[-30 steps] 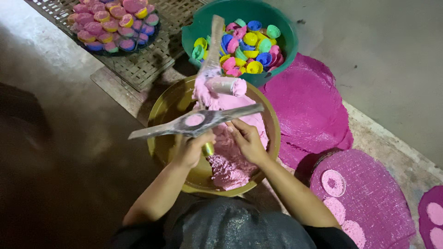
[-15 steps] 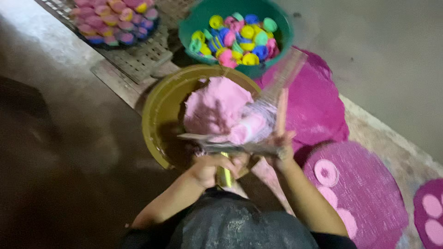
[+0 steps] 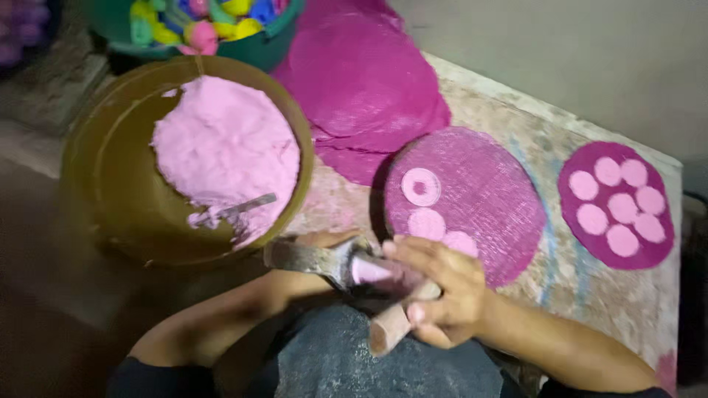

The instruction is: The person scoops pink paste from a large bowl into a wooden hand-held press mold, squeezes the press handles to extrude a round disc, and places the formed disc onto a round tray with other finished discs. They repeat this cycle continuously, occasionally repositioning the tray and clearing paste from the mold.

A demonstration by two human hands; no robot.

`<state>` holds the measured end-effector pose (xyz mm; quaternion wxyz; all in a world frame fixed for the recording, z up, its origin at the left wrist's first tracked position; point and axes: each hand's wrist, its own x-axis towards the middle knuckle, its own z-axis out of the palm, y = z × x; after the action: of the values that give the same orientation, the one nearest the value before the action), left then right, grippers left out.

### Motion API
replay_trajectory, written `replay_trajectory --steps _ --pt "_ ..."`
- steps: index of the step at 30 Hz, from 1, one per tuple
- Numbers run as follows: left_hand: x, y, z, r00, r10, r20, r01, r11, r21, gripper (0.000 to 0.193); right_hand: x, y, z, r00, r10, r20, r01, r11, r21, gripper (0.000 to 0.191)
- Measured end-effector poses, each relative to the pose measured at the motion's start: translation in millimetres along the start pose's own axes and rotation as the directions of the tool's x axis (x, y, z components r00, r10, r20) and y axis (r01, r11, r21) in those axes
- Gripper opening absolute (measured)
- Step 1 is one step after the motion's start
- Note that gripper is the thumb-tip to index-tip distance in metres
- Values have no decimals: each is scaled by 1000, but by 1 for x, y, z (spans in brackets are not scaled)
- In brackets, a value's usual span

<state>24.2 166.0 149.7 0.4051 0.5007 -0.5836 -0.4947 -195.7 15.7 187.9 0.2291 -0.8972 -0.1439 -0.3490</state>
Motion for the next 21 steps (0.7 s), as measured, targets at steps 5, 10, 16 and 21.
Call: replay_trajectory --steps 5,10,16,21 --pt "50 9 50 989 1 148 10 997 -75 28 -25 -17 -23 988 142 -64 -137 987 86 72" --pt "117 33 52 946 -89 312 95 995 -3 27 -58 -13 -75 866 499 -20 -498 866 35 88" --pt "190 41 28 930 -217 298 150 962 230 39 -124 40 -134 408 601 687 -899 133 418 115" --pt "243 1 -2 630 776 -17 -211 150 -966 81 -148 56 -124 373 568 734 -844 -120 522 113"
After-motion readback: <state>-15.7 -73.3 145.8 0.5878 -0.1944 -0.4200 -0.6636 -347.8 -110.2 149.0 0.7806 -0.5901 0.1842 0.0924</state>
